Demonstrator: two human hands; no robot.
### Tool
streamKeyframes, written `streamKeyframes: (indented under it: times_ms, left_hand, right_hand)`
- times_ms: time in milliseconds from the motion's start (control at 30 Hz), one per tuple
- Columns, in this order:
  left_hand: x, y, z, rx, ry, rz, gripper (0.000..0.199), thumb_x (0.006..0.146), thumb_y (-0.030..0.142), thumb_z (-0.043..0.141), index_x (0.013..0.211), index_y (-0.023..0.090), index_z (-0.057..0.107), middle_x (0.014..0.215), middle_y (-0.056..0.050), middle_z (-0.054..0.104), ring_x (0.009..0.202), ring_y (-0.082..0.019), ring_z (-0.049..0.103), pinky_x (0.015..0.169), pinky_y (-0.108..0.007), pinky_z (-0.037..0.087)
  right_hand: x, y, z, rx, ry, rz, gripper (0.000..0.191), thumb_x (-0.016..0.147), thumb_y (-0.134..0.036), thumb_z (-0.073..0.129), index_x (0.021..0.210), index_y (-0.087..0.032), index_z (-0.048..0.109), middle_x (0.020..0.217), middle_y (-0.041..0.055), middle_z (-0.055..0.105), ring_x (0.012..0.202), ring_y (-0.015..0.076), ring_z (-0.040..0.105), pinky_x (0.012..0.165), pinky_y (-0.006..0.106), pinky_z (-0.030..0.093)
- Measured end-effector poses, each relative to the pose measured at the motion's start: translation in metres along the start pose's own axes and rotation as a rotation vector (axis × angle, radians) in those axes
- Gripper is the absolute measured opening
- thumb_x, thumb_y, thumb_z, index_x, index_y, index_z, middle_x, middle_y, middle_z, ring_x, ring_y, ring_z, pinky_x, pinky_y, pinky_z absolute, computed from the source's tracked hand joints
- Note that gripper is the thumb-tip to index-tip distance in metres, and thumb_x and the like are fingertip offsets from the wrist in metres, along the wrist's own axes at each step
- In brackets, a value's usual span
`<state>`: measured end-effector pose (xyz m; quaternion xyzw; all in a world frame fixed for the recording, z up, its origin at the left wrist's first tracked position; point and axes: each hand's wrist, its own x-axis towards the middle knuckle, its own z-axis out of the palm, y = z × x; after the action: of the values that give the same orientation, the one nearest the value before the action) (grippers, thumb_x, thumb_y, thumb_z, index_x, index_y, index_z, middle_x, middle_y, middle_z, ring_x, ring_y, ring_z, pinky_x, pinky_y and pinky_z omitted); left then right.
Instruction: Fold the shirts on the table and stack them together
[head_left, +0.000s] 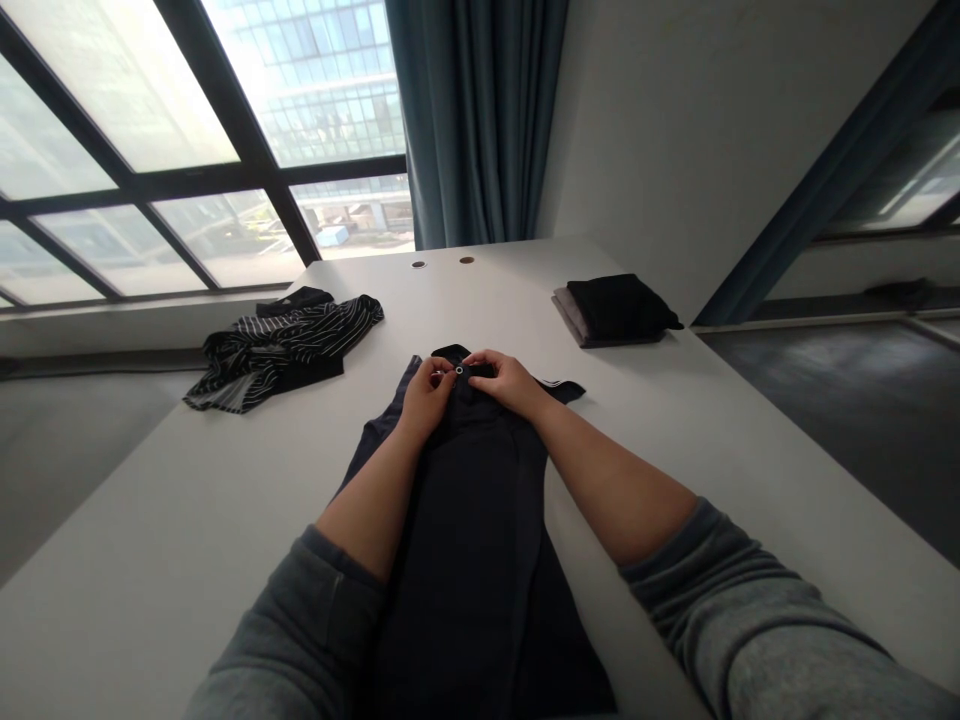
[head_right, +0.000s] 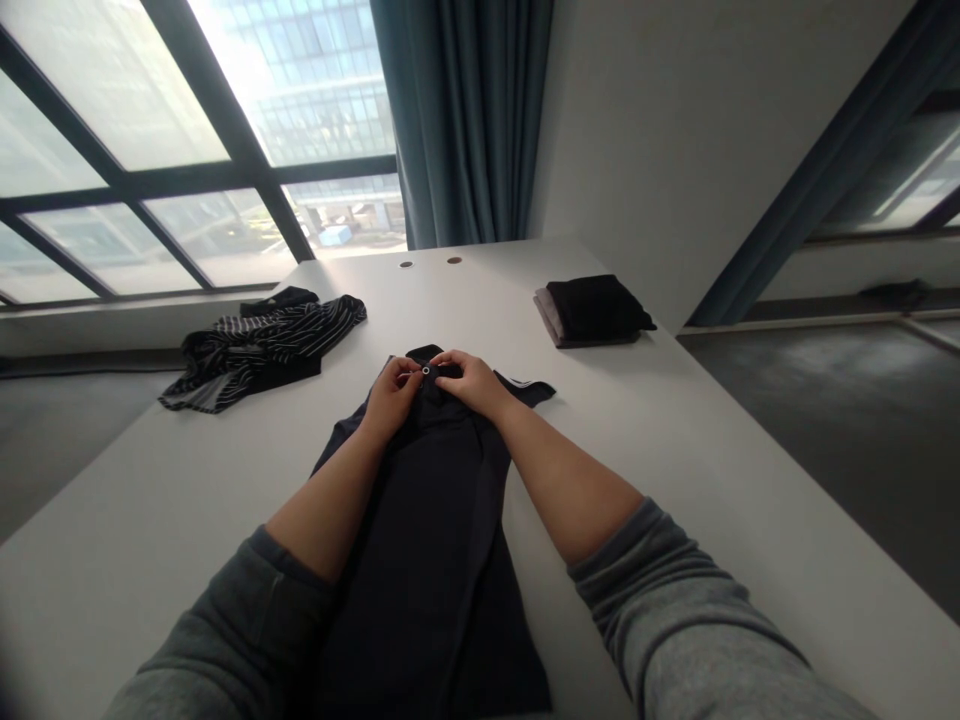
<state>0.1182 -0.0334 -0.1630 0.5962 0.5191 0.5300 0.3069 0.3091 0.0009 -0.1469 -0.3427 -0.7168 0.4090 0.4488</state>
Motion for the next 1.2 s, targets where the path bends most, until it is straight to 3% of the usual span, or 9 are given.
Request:
streamKeyframes:
  times_ms: [267,433,533,633,800,933,1033,1100,1200]
  left_hand:
    - [0.004,-0.002,-0.007,0.219,0.162,0.039,0.006,0.09,0.025,0.063,0.094,0.024,0.067,0.089,-0.001,0.073,0.085,-0.02,0.069,0.082,-0.033,0.054]
    - [0.001,-0.017,-0.003,0.514,-0.074,0.114,0.026,0.09,0.027,0.068,0.115,0.023,0.072,0.128,-0.013,0.071,0.123,-0.032,0.064,0.112,-0.051,0.045]
    - [-0.002,-0.027,0.0,0.669,-0.137,0.041,0.035,0.091,0.037,0.069,0.124,0.026,0.072,0.146,-0.016,0.063,0.141,-0.041,0.051,0.121,-0.069,0.026]
    - [-0.003,-0.032,-0.001,0.716,-0.099,-0.022,0.04,0.091,0.044,0.068,0.127,0.028,0.071,0.151,-0.015,0.059,0.148,-0.045,0.042,0.123,-0.073,0.018]
    - [-0.002,-0.007,-0.01,0.906,-0.102,-0.154,0.044,0.1,0.048,0.049,0.135,0.026,0.065,0.154,-0.015,0.058,0.147,-0.042,0.046,0.121,-0.07,0.023]
    - [0.004,0.035,-0.025,1.15,-0.211,-0.31,0.05,0.107,0.043,0.03,0.14,0.02,0.06,0.134,-0.019,0.071,0.126,-0.037,0.065,0.114,-0.062,0.037]
    - [0.013,0.057,-0.035,1.244,-0.262,-0.397,0.045,0.104,0.039,0.039,0.138,0.022,0.062,0.128,-0.02,0.073,0.121,-0.039,0.068,0.1,-0.055,0.047]
    - [0.021,0.059,-0.038,1.288,-0.249,-0.315,0.045,0.101,0.037,0.046,0.142,0.028,0.061,0.132,-0.019,0.07,0.123,-0.041,0.065,0.1,-0.056,0.047]
    - [0.031,0.043,-0.04,1.256,-0.296,-0.164,0.047,0.098,0.037,0.053,0.144,0.036,0.061,0.143,-0.015,0.062,0.126,-0.04,0.062,0.102,-0.056,0.048]
  right_hand:
    - [0.004,0.011,-0.011,-0.192,0.216,0.057,0.026,0.074,-0.023,0.073,0.1,-0.024,0.076,0.095,0.0024,0.076,0.089,0.023,0.068,0.089,0.038,0.051]
    - [0.006,0.008,-0.023,-0.433,0.381,-0.041,0.006,0.078,-0.02,0.063,0.082,-0.023,0.068,0.087,0.0053,0.07,0.087,0.0241,0.063,0.084,0.036,0.048]
    - [0.005,0.002,-0.026,-0.643,0.318,-0.099,0.007,0.081,-0.017,0.061,0.081,-0.022,0.067,0.086,0.0081,0.069,0.087,0.0255,0.063,0.084,0.036,0.045]
    - [0.004,0.0,-0.023,-0.828,0.258,0.002,0.011,0.09,-0.03,0.066,0.083,-0.021,0.068,0.077,0.0091,0.069,0.079,0.0265,0.063,0.078,0.036,0.041]
    - [0.003,0.005,-0.026,-0.933,0.004,0.166,0.028,0.099,-0.042,0.061,0.085,-0.021,0.073,0.085,0.0114,0.076,0.081,0.0244,0.067,0.072,0.032,0.041]
    - [0.002,0.008,-0.042,-0.614,-0.369,0.056,0.032,0.101,-0.04,0.054,0.092,-0.019,0.077,0.086,0.0054,0.078,0.082,0.0196,0.069,0.077,0.028,0.047]
    - [0.002,0.012,-0.048,-0.428,-0.265,0.034,0.041,0.105,-0.029,0.04,0.107,-0.017,0.079,0.088,0.0044,0.077,0.082,0.0179,0.069,0.083,0.029,0.05]
    - [0.003,0.016,-0.046,-0.504,-0.172,-0.017,0.035,0.099,-0.021,0.049,0.119,-0.017,0.077,0.097,0.0065,0.076,0.09,0.0188,0.068,0.09,0.03,0.05]
    - [0.005,0.023,-0.036,-0.665,-0.255,-0.1,0.047,0.09,-0.014,0.062,0.136,-0.021,0.072,0.114,0.0099,0.069,0.106,0.0213,0.064,0.103,0.033,0.047]
